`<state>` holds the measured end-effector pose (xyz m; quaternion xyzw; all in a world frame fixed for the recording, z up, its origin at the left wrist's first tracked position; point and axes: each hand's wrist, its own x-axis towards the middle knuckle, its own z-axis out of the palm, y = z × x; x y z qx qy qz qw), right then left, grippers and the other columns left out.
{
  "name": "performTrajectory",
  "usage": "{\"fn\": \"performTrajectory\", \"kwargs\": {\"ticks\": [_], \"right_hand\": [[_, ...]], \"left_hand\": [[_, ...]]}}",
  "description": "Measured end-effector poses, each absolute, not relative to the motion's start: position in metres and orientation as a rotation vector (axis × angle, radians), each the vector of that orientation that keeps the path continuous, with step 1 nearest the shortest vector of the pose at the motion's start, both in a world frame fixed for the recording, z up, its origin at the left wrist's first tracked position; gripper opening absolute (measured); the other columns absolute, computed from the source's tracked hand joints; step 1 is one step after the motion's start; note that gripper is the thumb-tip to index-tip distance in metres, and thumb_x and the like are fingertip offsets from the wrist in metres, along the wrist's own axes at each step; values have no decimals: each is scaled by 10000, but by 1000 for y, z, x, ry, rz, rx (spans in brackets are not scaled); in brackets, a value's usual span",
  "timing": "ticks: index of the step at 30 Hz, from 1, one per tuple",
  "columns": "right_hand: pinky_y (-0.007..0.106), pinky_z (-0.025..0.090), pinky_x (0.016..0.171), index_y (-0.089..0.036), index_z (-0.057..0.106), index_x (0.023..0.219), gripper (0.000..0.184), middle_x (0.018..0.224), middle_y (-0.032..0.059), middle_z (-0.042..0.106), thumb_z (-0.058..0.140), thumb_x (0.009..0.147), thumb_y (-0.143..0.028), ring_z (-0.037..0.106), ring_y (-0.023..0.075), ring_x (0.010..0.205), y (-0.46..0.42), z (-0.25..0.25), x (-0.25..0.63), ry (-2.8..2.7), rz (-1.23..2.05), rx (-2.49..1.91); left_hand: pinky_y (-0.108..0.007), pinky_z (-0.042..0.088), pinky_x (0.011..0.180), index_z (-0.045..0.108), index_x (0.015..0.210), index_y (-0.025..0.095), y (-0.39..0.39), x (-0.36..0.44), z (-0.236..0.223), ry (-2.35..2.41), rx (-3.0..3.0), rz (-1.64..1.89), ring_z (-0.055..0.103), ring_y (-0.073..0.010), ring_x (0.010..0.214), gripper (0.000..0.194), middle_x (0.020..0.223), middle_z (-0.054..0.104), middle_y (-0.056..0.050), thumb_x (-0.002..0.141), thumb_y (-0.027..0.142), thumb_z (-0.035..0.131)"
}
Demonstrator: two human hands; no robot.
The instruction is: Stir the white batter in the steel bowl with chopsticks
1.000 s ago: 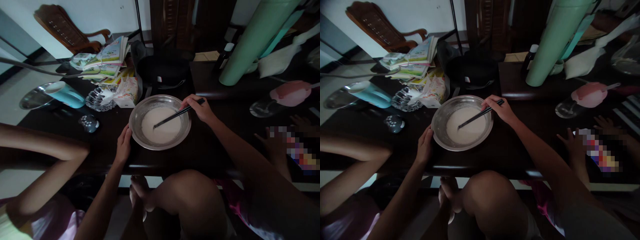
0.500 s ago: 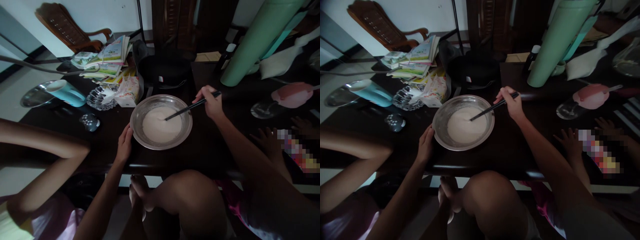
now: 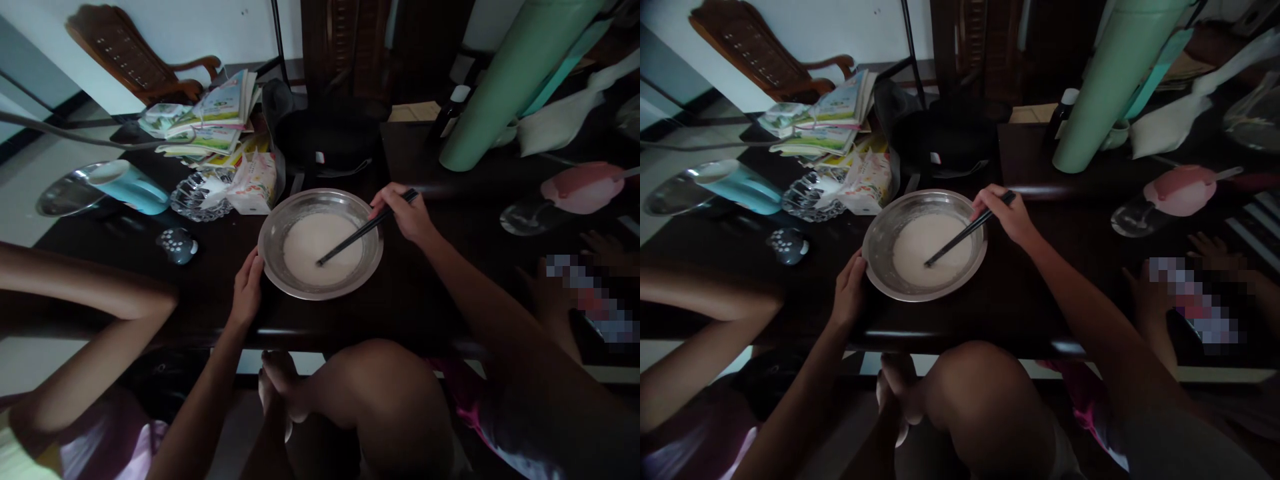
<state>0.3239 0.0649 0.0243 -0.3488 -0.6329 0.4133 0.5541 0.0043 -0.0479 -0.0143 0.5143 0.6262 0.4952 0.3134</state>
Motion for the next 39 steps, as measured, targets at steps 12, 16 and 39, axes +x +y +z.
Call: {"fn": "performTrajectory", "kwargs": {"ticks": [12, 16, 39], "right_hand": [[230, 515, 549, -209, 681, 769, 385, 608, -13, 679, 595, 871, -571, 656, 106, 561, 67, 24, 327, -1504, 956, -836], [219, 473, 471, -210, 642, 717, 425, 536, -30, 620, 570, 871, -600, 616, 99, 486, 69, 26, 331, -1410, 874, -872], [238, 517, 530, -211, 653, 705, 418, 553, -30, 636, 591, 860, -593, 622, 102, 503, 64, 25, 325, -1477, 1012, -829]], "left_hand": [[-391, 364, 1117, 643, 1267, 154, -48, 5, -13, 1642, 1362, 1308, 543, -275, 1272, 622, 1328, 639, -96, 884, 624, 499], [-390, 370, 1113, 648, 1261, 153, -48, 5, -12, 1644, 1380, 1297, 547, -277, 1267, 625, 1324, 640, -102, 883, 627, 498], [-390, 361, 1117, 645, 1262, 168, -49, 6, -12, 1672, 1357, 1274, 539, -274, 1276, 607, 1329, 637, -91, 888, 620, 493]]}}
